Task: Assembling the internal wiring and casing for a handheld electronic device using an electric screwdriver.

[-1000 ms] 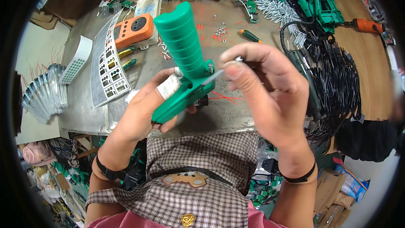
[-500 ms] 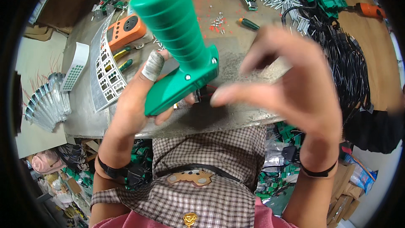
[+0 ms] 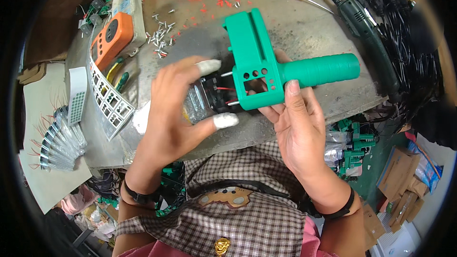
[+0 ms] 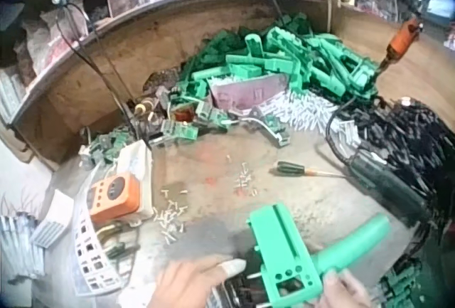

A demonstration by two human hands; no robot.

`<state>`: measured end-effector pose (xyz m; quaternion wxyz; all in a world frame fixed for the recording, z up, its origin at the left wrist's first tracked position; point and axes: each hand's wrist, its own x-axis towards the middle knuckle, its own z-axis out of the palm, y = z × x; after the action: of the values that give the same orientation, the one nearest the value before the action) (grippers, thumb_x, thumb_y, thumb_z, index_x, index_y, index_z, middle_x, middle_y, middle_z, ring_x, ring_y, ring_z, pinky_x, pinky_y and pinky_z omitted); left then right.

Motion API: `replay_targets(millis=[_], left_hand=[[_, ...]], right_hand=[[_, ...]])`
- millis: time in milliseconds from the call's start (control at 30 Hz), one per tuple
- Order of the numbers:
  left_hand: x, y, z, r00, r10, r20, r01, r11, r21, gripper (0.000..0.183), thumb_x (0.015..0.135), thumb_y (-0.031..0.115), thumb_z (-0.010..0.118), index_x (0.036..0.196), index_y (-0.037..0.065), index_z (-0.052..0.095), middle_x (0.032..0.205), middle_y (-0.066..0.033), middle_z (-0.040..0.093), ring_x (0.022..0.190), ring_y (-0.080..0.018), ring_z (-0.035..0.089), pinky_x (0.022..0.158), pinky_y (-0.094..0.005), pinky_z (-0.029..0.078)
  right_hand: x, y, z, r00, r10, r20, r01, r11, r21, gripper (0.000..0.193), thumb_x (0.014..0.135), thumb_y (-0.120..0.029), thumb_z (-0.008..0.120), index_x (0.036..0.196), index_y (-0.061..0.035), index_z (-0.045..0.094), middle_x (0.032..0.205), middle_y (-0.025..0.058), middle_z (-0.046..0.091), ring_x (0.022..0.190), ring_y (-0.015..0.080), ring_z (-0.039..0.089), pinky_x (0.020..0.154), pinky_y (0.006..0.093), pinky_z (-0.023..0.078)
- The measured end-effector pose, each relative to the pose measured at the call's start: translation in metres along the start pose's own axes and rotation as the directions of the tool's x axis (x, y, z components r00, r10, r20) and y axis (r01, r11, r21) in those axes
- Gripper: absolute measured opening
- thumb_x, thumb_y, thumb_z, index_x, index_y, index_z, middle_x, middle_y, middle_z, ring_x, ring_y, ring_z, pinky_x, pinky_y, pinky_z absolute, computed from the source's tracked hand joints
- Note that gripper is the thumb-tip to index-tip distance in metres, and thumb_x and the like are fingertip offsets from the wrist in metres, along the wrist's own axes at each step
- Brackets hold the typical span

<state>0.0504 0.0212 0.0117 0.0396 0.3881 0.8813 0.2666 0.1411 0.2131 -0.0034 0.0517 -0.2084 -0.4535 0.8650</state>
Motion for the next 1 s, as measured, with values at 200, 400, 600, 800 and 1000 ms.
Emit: replay_targets(millis=[200, 400, 600, 800, 1000], left_hand=[[-0.019, -0.020, 0.016, 0.990, -0.087, -0.108, 0.040, 0.924, -0.380, 0.071, 0.066, 0.009, 0.087, 0.128, 0.002, 0.052, 0.130, -0.0200, 0.060, 0.117, -0.0379, 0.057, 0.099, -0.0443, 0.043], [0.010, -0.019, 0.006, 0.979, -0.170, -0.116, 0.106, 0.898, -0.427, 0.084, 0.068, 0.015, 0.094, 0.135, -0.004, 0.048, 0.135, -0.0152, 0.053, 0.125, -0.0256, 0.052, 0.107, -0.0393, 0.042], [0.084, -0.032, 0.012, 0.964, 0.178, -0.197, -0.215, 0.958, -0.188, 0.031, 0.091, 0.025, 0.068, 0.118, 0.008, 0.067, 0.138, -0.0203, 0.049, 0.125, -0.0382, 0.048, 0.105, -0.0443, 0.040], [0.077, -0.030, 0.013, 0.973, 0.168, -0.159, -0.193, 0.968, -0.160, 0.013, 0.080, 0.019, 0.073, 0.085, 0.007, 0.075, 0.111, -0.0104, 0.066, 0.111, -0.0364, 0.052, 0.095, -0.0457, 0.045], [0.083, -0.024, 0.012, 0.969, 0.197, -0.151, -0.219, 0.965, -0.144, 0.011, 0.079, 0.016, 0.073, 0.086, 0.007, 0.075, 0.104, -0.0087, 0.068, 0.106, -0.0354, 0.055, 0.092, -0.0463, 0.046]], right_hand=[[0.026, 0.006, 0.004, 0.979, 0.110, 0.174, -0.106, 0.994, -0.033, 0.055, 0.110, -0.029, 0.043, 0.153, 0.0019, 0.031, 0.148, 0.0172, 0.049, 0.129, 0.0260, 0.059, 0.107, 0.0403, 0.051], [0.035, 0.013, 0.009, 0.946, 0.193, 0.262, -0.224, 0.970, 0.096, 0.058, 0.110, -0.030, 0.044, 0.156, 0.0011, 0.025, 0.147, 0.0170, 0.049, 0.133, 0.0280, 0.055, 0.113, 0.0442, 0.043], [0.035, 0.010, -0.001, 0.953, 0.131, 0.274, -0.170, 0.977, 0.126, 0.055, 0.110, -0.028, 0.046, 0.154, -0.0006, 0.030, 0.140, 0.0125, 0.056, 0.128, 0.0260, 0.059, 0.111, 0.0447, 0.045], [0.039, -0.062, -0.051, 0.955, 0.226, 0.190, -0.073, 0.805, -0.588, 0.056, 0.100, -0.025, 0.066, 0.147, -0.0031, 0.044, 0.107, 0.0056, 0.066, 0.090, 0.0199, 0.062, 0.087, 0.0380, 0.055], [0.062, -0.126, -0.128, 0.846, -0.494, 0.201, 0.015, -0.355, -0.935, 0.065, 0.083, -0.032, 0.081, 0.139, -0.0081, 0.059, 0.107, 0.0147, 0.066, 0.095, 0.0265, 0.065, 0.085, 0.0396, 0.052]])
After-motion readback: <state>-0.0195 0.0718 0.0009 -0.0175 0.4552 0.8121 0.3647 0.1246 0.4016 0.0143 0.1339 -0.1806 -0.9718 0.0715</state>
